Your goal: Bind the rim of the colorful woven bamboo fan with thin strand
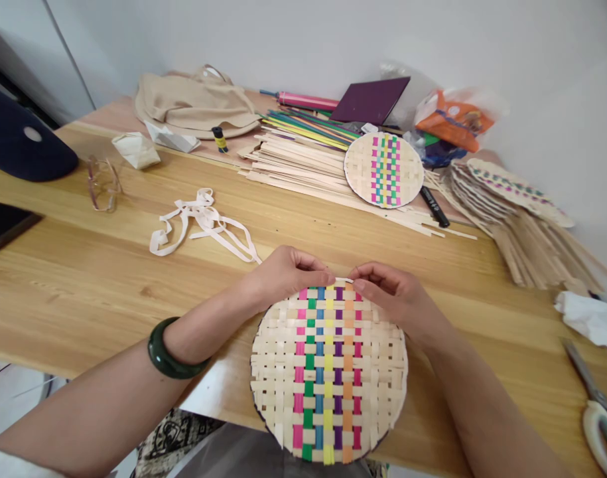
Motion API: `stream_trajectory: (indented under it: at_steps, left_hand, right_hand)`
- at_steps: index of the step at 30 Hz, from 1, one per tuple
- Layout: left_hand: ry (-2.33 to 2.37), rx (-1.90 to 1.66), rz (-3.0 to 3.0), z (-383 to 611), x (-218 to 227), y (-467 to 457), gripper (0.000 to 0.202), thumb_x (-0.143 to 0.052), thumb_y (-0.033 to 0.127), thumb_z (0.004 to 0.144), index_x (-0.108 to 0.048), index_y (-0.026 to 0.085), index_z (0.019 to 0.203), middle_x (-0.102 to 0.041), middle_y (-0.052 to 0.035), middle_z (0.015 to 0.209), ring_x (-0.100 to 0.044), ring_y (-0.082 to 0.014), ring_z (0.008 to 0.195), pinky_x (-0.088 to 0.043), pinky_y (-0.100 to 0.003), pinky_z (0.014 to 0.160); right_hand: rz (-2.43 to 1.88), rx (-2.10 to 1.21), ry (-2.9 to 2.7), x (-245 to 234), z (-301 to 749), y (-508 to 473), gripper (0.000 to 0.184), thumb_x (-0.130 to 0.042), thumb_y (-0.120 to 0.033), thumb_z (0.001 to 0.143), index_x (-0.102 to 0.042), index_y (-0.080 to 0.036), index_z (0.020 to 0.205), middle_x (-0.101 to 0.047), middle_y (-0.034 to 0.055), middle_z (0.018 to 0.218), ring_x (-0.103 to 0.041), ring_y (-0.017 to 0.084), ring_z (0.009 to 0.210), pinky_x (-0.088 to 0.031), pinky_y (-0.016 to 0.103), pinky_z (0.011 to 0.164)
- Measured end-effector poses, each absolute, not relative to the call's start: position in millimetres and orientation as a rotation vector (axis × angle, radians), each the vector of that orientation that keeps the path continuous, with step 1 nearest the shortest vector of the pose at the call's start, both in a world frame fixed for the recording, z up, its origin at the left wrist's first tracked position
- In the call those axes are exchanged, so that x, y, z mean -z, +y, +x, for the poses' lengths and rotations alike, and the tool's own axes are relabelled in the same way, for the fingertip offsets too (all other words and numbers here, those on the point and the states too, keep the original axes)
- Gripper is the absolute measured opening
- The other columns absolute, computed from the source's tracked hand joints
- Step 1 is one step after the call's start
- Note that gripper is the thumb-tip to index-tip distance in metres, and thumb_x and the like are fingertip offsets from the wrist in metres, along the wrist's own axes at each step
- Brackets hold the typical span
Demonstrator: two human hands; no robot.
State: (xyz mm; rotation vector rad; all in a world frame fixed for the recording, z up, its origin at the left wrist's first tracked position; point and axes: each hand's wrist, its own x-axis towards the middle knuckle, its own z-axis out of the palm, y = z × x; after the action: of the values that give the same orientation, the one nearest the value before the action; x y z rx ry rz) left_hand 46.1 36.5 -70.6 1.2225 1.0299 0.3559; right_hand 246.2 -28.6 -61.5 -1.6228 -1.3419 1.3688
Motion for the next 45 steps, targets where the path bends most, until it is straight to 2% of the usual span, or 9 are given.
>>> stream_trajectory:
  at_steps: [6, 11, 15, 20, 26, 30, 33, 40, 45]
  left_hand:
    - [0.96, -0.339, 1.238, 45, 68, 34, 0.022, -0.07, 0.038, 0.074, -0.073, 0.017, 0.076, -0.069, 0.0004, 0.069, -0.056, -0.0088, 0.057, -0.041, -0.019, 0.053]
    - [0.96, -0.417, 1.179, 42, 66, 39, 0.034, -0.063, 0.046, 0.079, -0.075, 0.016, 0.089, -0.074, -0.0053, 0.085, -0.063, -0.0138, 0.07, -0.046, -0.023, 0.063]
    - [0.999, -0.391, 1.187, 39, 65, 44, 0.035, -0.063, 0.045, 0.079, -0.075, 0.013, 0.084, -0.072, -0.0069, 0.077, -0.062, -0.0145, 0.067, -0.045, -0.024, 0.061]
    - [1.024, -0.37, 1.282, 37, 62, 45, 0.032, -0.064, 0.044, 0.078, -0.075, 0.014, 0.078, -0.067, -0.0017, 0.066, -0.054, -0.0102, 0.058, -0.039, -0.021, 0.054]
    - [1.064, -0.315, 1.295, 37, 60, 44, 0.037, -0.064, 0.047, 0.078, -0.072, 0.012, 0.068, -0.068, -0.0028, 0.066, -0.056, -0.0112, 0.056, -0.039, -0.022, 0.052]
    - [1.03, -0.456, 1.277, 39, 61, 43, 0.035, -0.062, 0.046, 0.081, -0.075, 0.014, 0.09, -0.074, -0.0064, 0.091, -0.065, -0.0156, 0.079, -0.047, -0.023, 0.067]
    - [1.022, -0.56, 1.333, 40, 61, 43, 0.036, -0.063, 0.046, 0.08, -0.075, 0.015, 0.093, -0.074, -0.007, 0.099, -0.066, -0.0184, 0.092, -0.048, -0.024, 0.075]
    - [0.951, -0.514, 1.461, 45, 66, 36, 0.03, -0.063, 0.042, 0.08, -0.075, 0.015, 0.082, -0.073, -0.0024, 0.078, -0.062, -0.0126, 0.067, -0.042, -0.02, 0.056]
    - [0.954, -0.498, 1.386, 49, 70, 34, 0.021, -0.068, 0.035, 0.076, -0.074, 0.015, 0.078, -0.072, -0.0021, 0.076, -0.06, -0.0108, 0.066, -0.044, -0.019, 0.058]
  right_hand:
    - [-1.602, -1.402, -1.403, 62, 243, -30, 0.023, -0.064, -0.044, 0.08, -0.061, -0.021, 0.078, -0.061, -0.0008, 0.076, -0.053, 0.013, 0.066, -0.041, 0.024, 0.058]
    - [-1.607, -1.391, -1.382, 63, 246, -29, 0.025, -0.064, -0.046, 0.08, -0.062, -0.021, 0.08, -0.058, -0.0008, 0.077, -0.051, 0.012, 0.066, -0.04, 0.023, 0.058]
    - [-1.609, -1.373, -1.372, 66, 248, -28, 0.028, -0.065, -0.048, 0.079, -0.062, -0.02, 0.081, -0.057, -0.0007, 0.075, -0.05, 0.012, 0.064, -0.04, 0.023, 0.055]
    - [-1.589, -1.334, -1.355, 67, 249, -29, 0.026, -0.067, -0.045, 0.079, -0.063, -0.019, 0.081, -0.057, -0.0015, 0.074, -0.049, 0.01, 0.064, -0.039, 0.021, 0.055]
    - [-1.591, -1.312, -1.292, 69, 251, -28, 0.023, -0.069, -0.042, 0.079, -0.064, -0.02, 0.081, -0.057, -0.0025, 0.073, -0.048, 0.009, 0.062, -0.037, 0.019, 0.053]
    - [-1.571, -1.342, -1.296, 69, 250, -28, 0.023, -0.068, -0.043, 0.08, -0.064, -0.02, 0.082, -0.057, -0.0026, 0.074, -0.048, 0.008, 0.063, -0.037, 0.019, 0.054]
    - [-1.571, -1.331, -1.324, 68, 248, -29, 0.023, -0.067, -0.042, 0.081, -0.064, -0.02, 0.082, -0.056, -0.0026, 0.073, -0.047, 0.008, 0.063, -0.037, 0.019, 0.054]
    - [-1.527, -1.377, -1.348, 65, 242, -31, 0.02, -0.066, -0.039, 0.081, -0.063, -0.019, 0.08, -0.059, -0.0021, 0.074, -0.05, 0.009, 0.063, -0.038, 0.019, 0.053]
    - [-1.516, -1.346, -1.359, 66, 241, -30, 0.019, -0.066, -0.038, 0.082, -0.063, -0.019, 0.08, -0.059, -0.002, 0.072, -0.05, 0.009, 0.061, -0.038, 0.019, 0.051]
